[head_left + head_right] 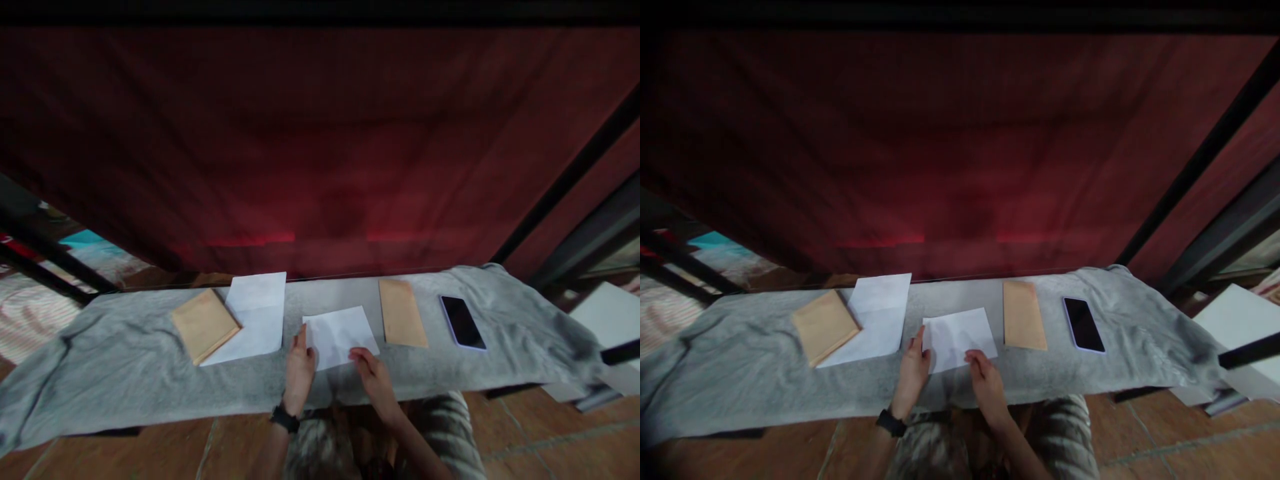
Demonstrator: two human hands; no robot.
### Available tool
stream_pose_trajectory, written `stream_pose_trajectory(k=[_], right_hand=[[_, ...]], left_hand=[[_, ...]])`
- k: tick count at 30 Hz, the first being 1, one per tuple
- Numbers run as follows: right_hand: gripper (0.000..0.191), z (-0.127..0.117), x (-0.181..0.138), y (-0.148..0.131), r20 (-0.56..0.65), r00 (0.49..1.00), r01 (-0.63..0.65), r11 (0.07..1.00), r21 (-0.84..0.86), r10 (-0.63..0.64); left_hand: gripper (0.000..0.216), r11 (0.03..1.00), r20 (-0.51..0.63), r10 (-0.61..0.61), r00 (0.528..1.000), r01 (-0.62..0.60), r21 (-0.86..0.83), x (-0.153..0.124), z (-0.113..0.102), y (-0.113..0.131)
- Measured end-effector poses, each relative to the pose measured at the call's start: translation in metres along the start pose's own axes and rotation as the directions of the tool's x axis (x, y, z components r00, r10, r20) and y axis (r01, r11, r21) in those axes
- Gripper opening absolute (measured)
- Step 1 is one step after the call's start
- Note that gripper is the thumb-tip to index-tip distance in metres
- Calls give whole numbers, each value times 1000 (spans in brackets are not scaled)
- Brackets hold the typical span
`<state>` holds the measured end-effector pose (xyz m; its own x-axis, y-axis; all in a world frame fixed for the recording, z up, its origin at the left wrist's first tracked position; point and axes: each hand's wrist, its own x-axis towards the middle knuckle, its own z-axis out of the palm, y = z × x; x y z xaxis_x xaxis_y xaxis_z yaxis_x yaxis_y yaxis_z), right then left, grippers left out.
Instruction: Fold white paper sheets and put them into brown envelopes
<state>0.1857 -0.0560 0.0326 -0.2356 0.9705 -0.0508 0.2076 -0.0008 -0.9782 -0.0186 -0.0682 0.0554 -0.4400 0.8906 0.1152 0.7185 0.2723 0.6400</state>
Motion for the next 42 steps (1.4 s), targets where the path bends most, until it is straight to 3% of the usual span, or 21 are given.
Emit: stream_pose_trajectory(k=[2,4,7,11,15,18,25,32,37,42], right_hand=[[44,0,13,-4,-40,967,229,921,-316,-254],[47,3,22,-5,41,924,334,751,-569,-381],[48,10,27,2,158,905,362,521,-773,-394],[49,13,25,18,196,901,351,384,-854,-386],[48,8,28,26,155,905,305,352,-885,-396],[46,15,39,22,123,913,281,380,-882,-390],[45,47,80,6,281,865,454,413,-789,-415],[48,24,89,20,188,886,352,352,-867,-424],[52,10,82,28,139,901,281,307,-909,-410],[52,8,79,27,164,903,292,286,-913,-398]], left_hand=[[59,988,-42,70,997,-63,139,-5,4,4],[55,955,-63,174,983,-153,254,-9,13,9],[50,896,40,319,947,-315,311,-13,33,16],[49,843,142,366,920,-393,367,-15,52,14],[52,813,95,373,923,-374,446,-13,53,4],[53,781,79,394,916,-379,497,-12,52,-1],[53,737,95,428,899,-408,540,-13,57,-4],[55,774,48,427,903,-393,496,-13,53,-4],[54,823,29,344,939,-316,471,-10,61,5],[52,850,104,309,946,-323,416,3,76,26]])
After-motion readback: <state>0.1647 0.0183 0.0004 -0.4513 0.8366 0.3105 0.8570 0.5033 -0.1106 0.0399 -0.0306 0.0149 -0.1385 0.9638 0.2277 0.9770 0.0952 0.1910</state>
